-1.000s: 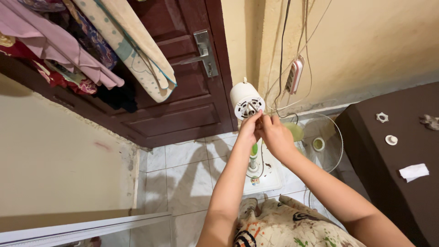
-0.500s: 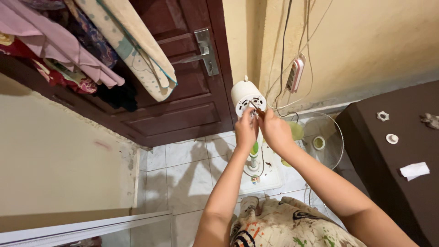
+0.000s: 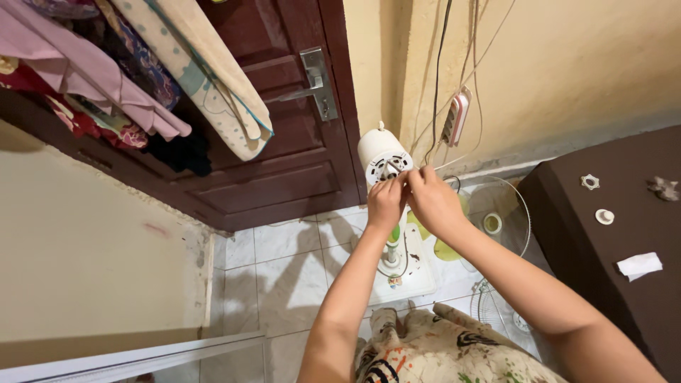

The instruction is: The person services a white stand fan. They hold the round motor rear cover, work on its center with their fingers, fit the cover onto the fan motor housing, then use a screwdriver to tighten screws around the cover while steadying the fan head with the other hand.

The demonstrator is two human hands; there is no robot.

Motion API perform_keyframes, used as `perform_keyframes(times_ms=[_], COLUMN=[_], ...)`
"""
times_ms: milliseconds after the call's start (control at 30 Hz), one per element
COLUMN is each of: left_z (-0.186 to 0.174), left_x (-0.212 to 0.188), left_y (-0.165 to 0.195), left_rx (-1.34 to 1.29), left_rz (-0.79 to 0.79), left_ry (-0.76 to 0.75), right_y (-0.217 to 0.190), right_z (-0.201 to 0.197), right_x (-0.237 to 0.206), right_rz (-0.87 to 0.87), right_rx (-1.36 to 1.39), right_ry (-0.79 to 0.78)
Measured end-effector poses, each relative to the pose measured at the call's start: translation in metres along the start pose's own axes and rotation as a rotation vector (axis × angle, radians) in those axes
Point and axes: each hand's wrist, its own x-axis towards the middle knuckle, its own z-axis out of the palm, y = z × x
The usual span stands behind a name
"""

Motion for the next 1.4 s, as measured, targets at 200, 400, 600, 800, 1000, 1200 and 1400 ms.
perform_keyframes(times_ms=[200,400,600,800,1000,1200,1400], left_z=[-0.02,-0.015,-0.015,-0.011,0.0,0.005,0.007], left_x=[-0.001,-0.003,0.017,0.039,0.046,0.052,0.052], left_y=[-0.004,-0.009,-0.043,-0.069,-0.075,-0.079,-0.078], left_rx=[-0.015,-0.04,0.196,0.219,0.237,0.252,0.222], left_rz=[0.004,-0.021,-0.216,-0.255,-0.266,-0.27,-0.282], left_ry=[-0.151,-0.093,0.006,-0.138,-0.182,-0.193,-0.185], right_y=[0.002,-0.003,-0.008,0.003,0.017,0.002,-0.008], right_z=[0.015,0.031,0.037,0.042,0.044,0.042,0.043], right_x=[-0.01,-0.008,0.002,0.002,0.013,0.014,0.012], right_rz=[-0.052,0.081,0.359,0.524,0.56,0.516,0.367], right_rx=[-0.229,-0.136,-0.04,0.262,0.336,0.056,-0.093], right_ry=[-0.156,-0.099,-0.219,-0.259,-0.389,-0.377,-0.185])
